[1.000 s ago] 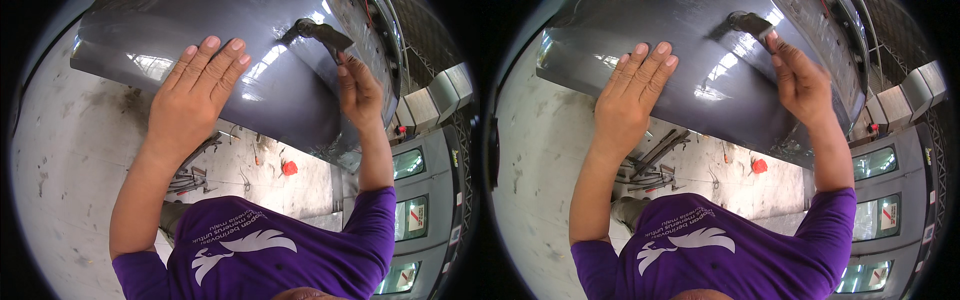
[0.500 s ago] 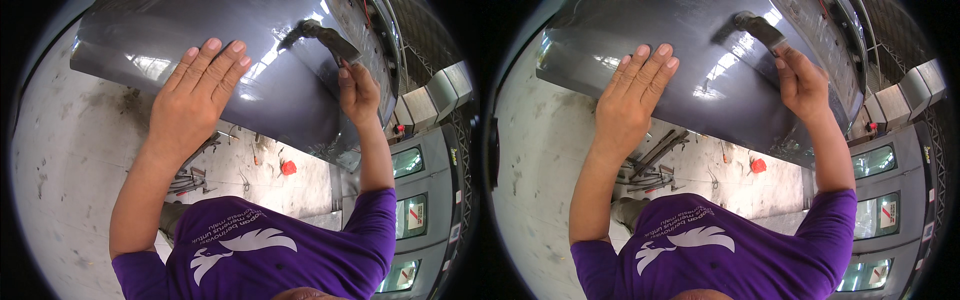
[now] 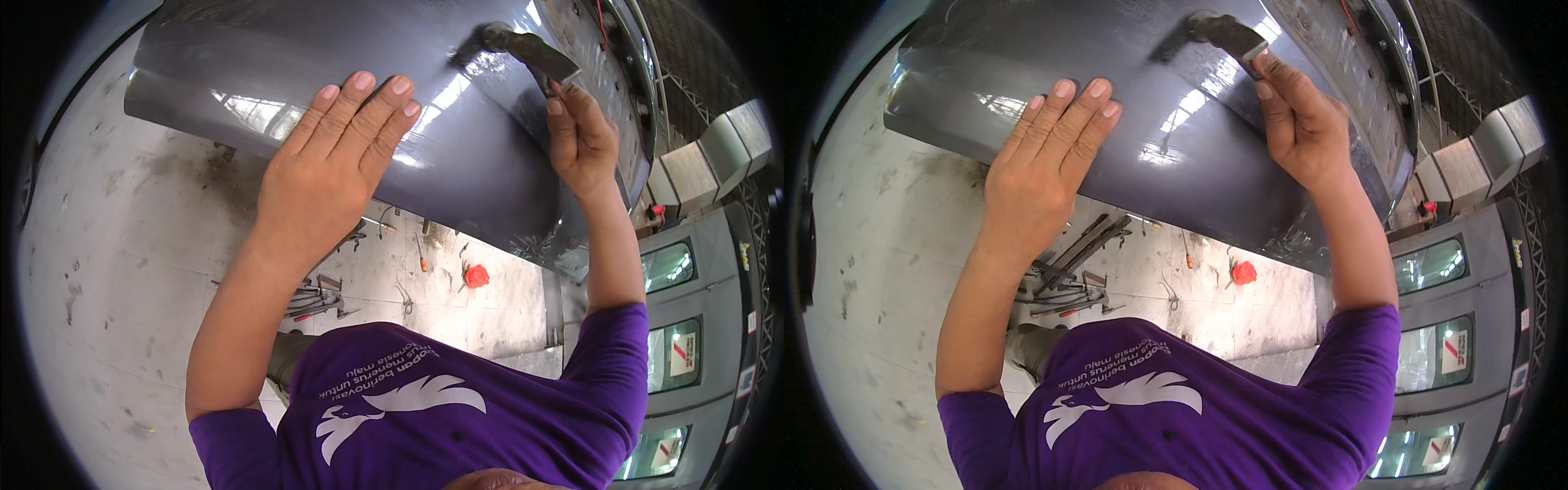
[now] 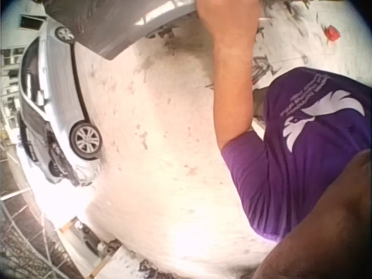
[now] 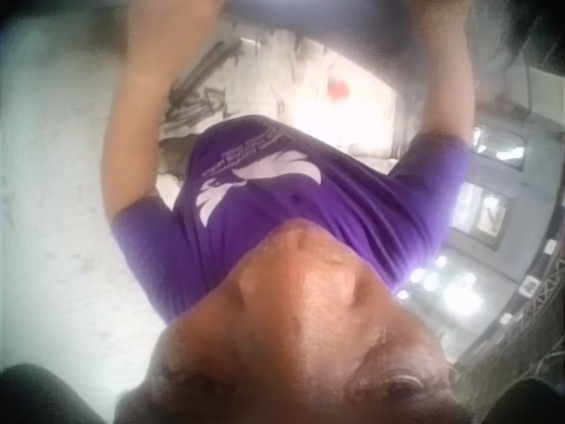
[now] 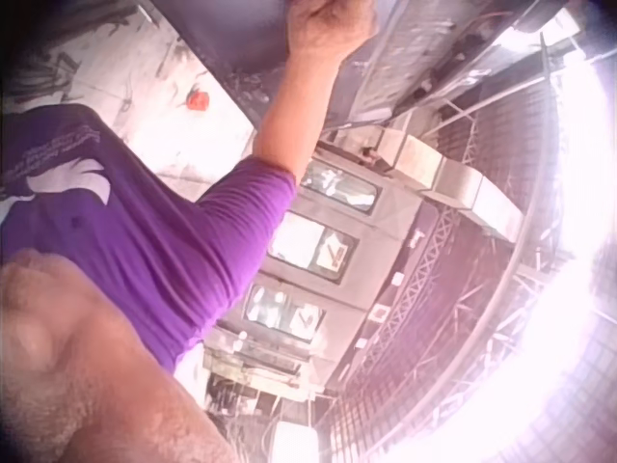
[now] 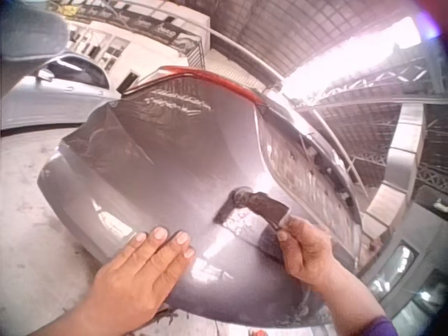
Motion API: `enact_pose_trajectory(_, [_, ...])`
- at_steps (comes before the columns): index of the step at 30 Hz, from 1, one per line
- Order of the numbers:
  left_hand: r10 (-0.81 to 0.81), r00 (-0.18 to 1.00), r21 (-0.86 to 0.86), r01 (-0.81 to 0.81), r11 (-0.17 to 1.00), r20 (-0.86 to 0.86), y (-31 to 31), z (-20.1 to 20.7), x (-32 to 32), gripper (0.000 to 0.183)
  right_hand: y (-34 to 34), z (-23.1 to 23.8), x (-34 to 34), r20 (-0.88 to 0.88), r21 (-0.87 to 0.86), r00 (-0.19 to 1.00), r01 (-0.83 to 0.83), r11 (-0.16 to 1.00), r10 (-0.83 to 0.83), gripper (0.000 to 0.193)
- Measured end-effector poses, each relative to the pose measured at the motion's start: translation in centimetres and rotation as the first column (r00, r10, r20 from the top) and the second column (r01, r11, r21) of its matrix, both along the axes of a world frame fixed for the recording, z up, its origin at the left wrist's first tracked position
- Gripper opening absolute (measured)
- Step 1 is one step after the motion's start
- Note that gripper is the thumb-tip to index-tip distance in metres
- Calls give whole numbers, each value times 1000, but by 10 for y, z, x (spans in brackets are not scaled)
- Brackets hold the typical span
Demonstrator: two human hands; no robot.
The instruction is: The person repairs the body of a car by hammering out a dent on a hatchback door with a body hammer.
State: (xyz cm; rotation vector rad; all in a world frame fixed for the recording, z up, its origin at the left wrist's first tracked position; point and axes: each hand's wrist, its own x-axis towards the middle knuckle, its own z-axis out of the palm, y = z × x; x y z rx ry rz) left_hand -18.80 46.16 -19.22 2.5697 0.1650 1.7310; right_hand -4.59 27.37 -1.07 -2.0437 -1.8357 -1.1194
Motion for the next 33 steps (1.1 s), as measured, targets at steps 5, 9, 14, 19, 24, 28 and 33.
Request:
enact_pose_trajectory(5, [-17,1000,-12,17,1000,11,-1,-2,0,50,-15,-3,3,-220,58,969,-103,993,114,25])
enact_pose_trajectory(9, [3,1000,-16,-3,1000,6,2,0,2,52,3,-3,12,-55,-14,993,-110,994,109,22])
enact_pose_trajectory(14, [-41,999,-25,41,999,4,-2,1,2,53,-28,-10,14,-266,177,921,-244,954,285,21])
enact_pose_trajectory(19, [5,1000,-8,-5,1000,11,4,-2,-2,53,-33,1,0,-233,84,969,-63,995,81,24])
enact_pose_trajectory(24, [11,999,20,-10,1000,-52,4,4,-1,50,-19,-2,16,-34,-40,999,-25,999,23,24])
enact_pose_trajectory(28, [52,995,56,-47,997,-90,5,-1,0,45,-14,2,3,-163,51,981,-94,994,102,30])
enact_pose_trajectory(33, [58,995,58,-53,997,-82,7,-3,1,46,2,7,1,-124,-44,992,-17,999,12,35])
